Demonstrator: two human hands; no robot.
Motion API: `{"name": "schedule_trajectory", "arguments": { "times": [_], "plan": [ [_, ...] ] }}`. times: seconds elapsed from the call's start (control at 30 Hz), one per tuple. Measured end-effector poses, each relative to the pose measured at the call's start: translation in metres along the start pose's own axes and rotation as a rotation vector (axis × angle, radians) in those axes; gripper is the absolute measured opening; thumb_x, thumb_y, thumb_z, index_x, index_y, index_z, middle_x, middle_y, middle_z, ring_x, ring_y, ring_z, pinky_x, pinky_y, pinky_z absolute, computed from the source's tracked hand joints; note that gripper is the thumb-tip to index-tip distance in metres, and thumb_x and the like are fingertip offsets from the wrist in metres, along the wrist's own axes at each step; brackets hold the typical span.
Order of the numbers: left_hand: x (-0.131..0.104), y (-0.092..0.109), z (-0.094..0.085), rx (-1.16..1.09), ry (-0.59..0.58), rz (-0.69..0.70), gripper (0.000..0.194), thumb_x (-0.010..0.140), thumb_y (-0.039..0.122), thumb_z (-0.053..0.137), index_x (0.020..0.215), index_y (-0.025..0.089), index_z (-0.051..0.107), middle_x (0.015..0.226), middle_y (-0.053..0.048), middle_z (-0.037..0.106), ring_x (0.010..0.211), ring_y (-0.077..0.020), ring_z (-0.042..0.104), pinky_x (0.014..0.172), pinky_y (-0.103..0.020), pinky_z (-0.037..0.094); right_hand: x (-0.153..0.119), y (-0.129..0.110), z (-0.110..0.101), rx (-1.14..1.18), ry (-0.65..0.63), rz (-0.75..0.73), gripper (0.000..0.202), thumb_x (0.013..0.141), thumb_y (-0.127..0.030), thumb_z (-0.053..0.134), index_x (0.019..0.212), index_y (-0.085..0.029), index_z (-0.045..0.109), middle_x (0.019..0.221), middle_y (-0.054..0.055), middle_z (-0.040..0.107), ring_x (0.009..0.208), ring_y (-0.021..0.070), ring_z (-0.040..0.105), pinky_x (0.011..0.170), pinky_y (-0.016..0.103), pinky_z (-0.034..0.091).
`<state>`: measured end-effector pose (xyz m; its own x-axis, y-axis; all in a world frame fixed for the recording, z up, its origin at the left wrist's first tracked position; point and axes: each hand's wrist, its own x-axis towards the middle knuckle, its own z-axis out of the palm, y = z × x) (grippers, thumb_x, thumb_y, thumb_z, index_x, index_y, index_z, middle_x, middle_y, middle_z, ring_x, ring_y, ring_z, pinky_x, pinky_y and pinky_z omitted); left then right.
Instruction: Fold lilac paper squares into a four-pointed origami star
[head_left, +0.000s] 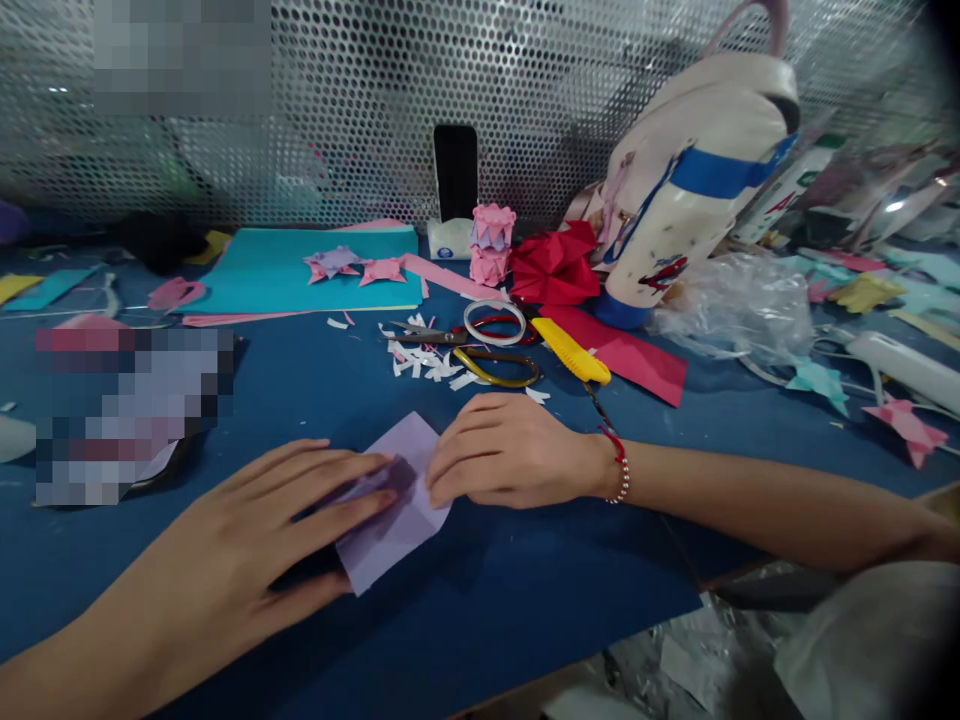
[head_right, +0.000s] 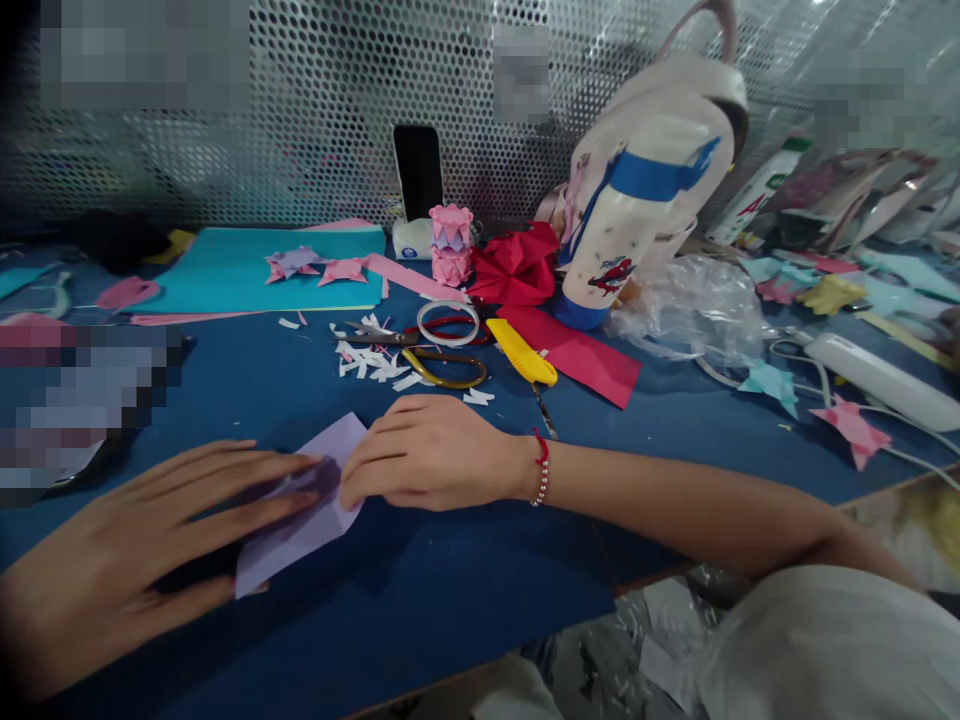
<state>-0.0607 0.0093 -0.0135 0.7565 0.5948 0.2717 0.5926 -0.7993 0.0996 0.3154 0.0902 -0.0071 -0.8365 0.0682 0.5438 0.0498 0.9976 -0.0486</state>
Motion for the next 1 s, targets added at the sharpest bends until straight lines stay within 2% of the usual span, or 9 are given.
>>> {"name": "schedule_trajectory", "arguments": {
  "times": [0.17,0.3,0.43,0.53,0.67,0.77,0.83,0.9,1.0],
  "plan": [
    [-0.009,0.0,0.002,0.082,0.018,0.102,0.058,0.139,0.058,0.038,0.194,0.052,0.056,0.189,0.003,0.073,0.172,-0.0291,0.073,0.159,-0.053,0.042,0.0,0.001,-0.004,-0.037,-0.081,-0.069,0.036,0.136,-0.018,0.057,0.134,-0.027,0.091,0.147,-0.002,0.097,0.131,0.0173,0.086,0.11,0.037,0.061],
    [-0.01,0.007,0.002,0.104,0.015,0.123,0.059,0.139,0.06,0.043,0.197,0.051,0.053,0.197,0.003,0.065,0.18,-0.0285,0.066,0.164,-0.05,0.031,0.001,0.001,-0.006,-0.003,-0.047,-0.087,0.041,0.14,-0.021,0.052,0.131,-0.027,0.092,0.139,-0.003,0.099,0.128,0.0151,0.086,0.107,0.035,0.062],
    [-0.009,0.008,0.0,0.105,-0.007,0.149,0.067,0.139,0.062,0.036,0.204,0.046,0.041,0.2,0.0,0.062,0.185,-0.0279,0.06,0.167,-0.047,0.013,0.0,-0.002,-0.004,0.006,-0.041,-0.078,0.042,0.141,-0.021,0.052,0.131,-0.027,0.093,0.134,-0.003,0.099,0.126,0.0121,0.087,0.103,0.032,0.063],
    [-0.006,0.006,-0.001,0.08,0.007,0.16,0.065,0.14,0.062,0.035,0.201,0.041,0.046,0.202,0.001,0.059,0.187,-0.0253,0.057,0.167,-0.041,0.006,0.0,-0.004,-0.003,-0.035,-0.015,-0.082,0.039,0.14,-0.02,0.057,0.129,-0.026,0.093,0.132,-0.002,0.099,0.126,0.0108,0.087,0.104,0.03,0.062],
    [0.006,0.001,0.0,0.048,0.076,0.055,0.051,0.142,0.051,0.037,0.18,0.041,0.069,0.198,0.004,0.06,0.18,-0.0233,0.062,0.162,-0.039,0.028,0.002,-0.005,-0.003,-0.016,0.04,-0.102,0.031,0.137,-0.018,0.067,0.123,-0.025,0.094,0.125,-0.004,0.098,0.121,0.0101,0.087,0.103,0.029,0.06],
    [0.018,-0.003,-0.002,0.0,0.086,0.064,0.045,0.14,0.039,0.043,0.165,0.045,0.081,0.183,0.006,0.074,0.16,-0.0198,0.077,0.143,-0.031,0.055,0.004,-0.004,-0.002,0.043,0.08,-0.104,0.027,0.136,-0.032,0.074,0.117,-0.025,0.092,0.118,-0.003,0.097,0.116,0.0123,0.087,0.094,0.031,0.061],
    [0.026,-0.004,-0.003,-0.07,0.076,0.118,0.045,0.135,0.03,0.05,0.158,0.046,0.084,0.172,0.006,0.082,0.149,-0.0179,0.084,0.13,-0.025,0.065,0.004,-0.003,-0.002,0.093,0.117,-0.089,0.037,0.137,-0.044,0.071,0.113,-0.023,0.089,0.112,0.0,0.096,0.111,0.0158,0.088,0.089,0.034,0.062],
    [0.032,-0.004,-0.004,-0.117,0.061,0.15,0.044,0.132,0.026,0.051,0.155,0.042,0.086,0.168,0.004,0.085,0.145,-0.0186,0.087,0.127,-0.026,0.068,0.003,-0.002,-0.002,0.128,0.159,0.011,0.042,0.139,-0.046,0.063,0.118,-0.02,0.087,0.112,0.003,0.096,0.11,0.0192,0.088,0.095,0.035,0.067],
    [0.035,-0.002,-0.002,-0.128,0.062,0.159,0.046,0.131,0.023,0.049,0.158,0.038,0.083,0.172,0.003,0.083,0.147,-0.0194,0.087,0.127,-0.027,0.069,0.001,-0.001,-0.004,0.176,0.204,0.3,0.037,0.14,-0.048,0.061,0.138,-0.019,0.085,0.127,0.009,0.096,0.119,0.0217,0.088,0.112,0.037,0.069]
  ]
}}
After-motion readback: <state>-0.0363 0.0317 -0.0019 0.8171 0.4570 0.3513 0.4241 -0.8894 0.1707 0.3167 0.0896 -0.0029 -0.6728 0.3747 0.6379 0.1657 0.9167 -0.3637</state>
